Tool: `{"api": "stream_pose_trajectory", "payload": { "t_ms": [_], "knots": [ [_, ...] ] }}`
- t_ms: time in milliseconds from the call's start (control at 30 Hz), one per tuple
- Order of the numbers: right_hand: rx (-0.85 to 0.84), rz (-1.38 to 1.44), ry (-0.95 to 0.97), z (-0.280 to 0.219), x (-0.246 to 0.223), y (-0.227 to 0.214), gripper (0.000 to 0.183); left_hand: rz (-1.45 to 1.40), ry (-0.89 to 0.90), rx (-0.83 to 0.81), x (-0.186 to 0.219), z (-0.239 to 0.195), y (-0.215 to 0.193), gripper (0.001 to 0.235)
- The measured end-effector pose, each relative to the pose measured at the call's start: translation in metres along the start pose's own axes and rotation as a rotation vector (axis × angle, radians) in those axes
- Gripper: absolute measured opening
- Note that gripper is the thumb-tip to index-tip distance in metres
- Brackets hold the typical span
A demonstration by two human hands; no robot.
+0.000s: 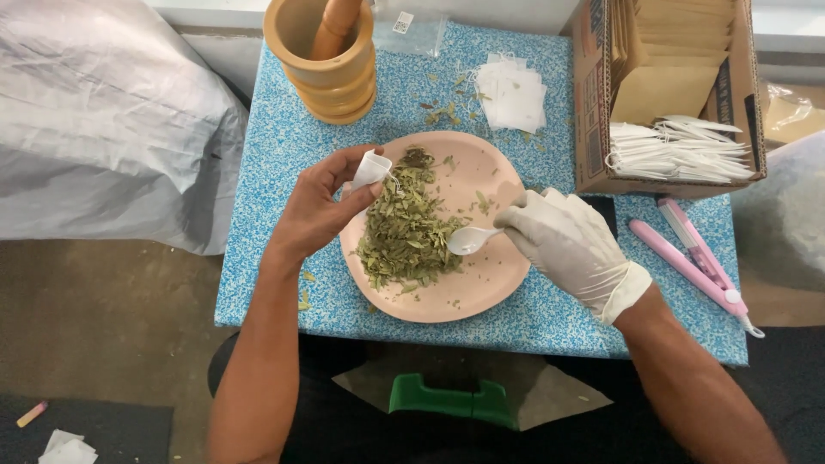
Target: The person scoops dried green herbs from a pink plate into small white sachets using a plastic spoon. They weigh the filled sachets on a digital scale and seal them with a pink handheld heat sealer before placing them into a cardboard box.
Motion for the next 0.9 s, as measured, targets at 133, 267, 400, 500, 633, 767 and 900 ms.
{"api": "stream_pose_trajectory", "payload": {
  "t_ms": [133, 267, 400, 500, 633, 767, 900],
  "knots": [
    [-0.028, 0.028, 0.059, 0.000, 0.012, -0.009, 0.026, -0.018, 0.015, -0.001, 0.000, 0.001, -0.001, 0.050],
    [0.153, -0.104, -0.026, -0.004, 0.016, -0.003, 0.021, -0.015, 0.025, -0.003, 0.001, 0.001, 0.000, 0.051],
    [0.259, -0.236, -0.062, -0.010, 0.016, 0.002, 0.019, -0.016, 0.013, -0.004, -0.003, 0.001, 0.000, 0.051],
    [0.298, -0.216, -0.107, -0.010, 0.015, 0.009, 0.018, -0.015, 0.009, -0.005, -0.002, 0.001, 0.000, 0.051],
    [0.158, -0.122, -0.074, -0.004, -0.004, 0.012, 0.016, 0.011, 0.005, -0.016, 0.003, 0.001, 0.001, 0.051],
    [0.014, 0.024, 0.013, 0.002, -0.013, 0.002, 0.021, 0.009, 0.008, -0.010, 0.006, -0.002, 0.000, 0.051],
    [-0.065, 0.160, 0.112, 0.002, -0.007, -0.012, 0.023, -0.001, -0.002, 0.005, 0.004, -0.004, 0.001, 0.051]
  ]
}}
Point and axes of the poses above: each hand's wrist, its own z-axis towards the middle knuckle, its own y-axis out of the palm, x = y × z, the point moved 2 cm from there along z, towards the middle knuckle, and after that the axes turned 1 degree about z, right-handed, at the moved point
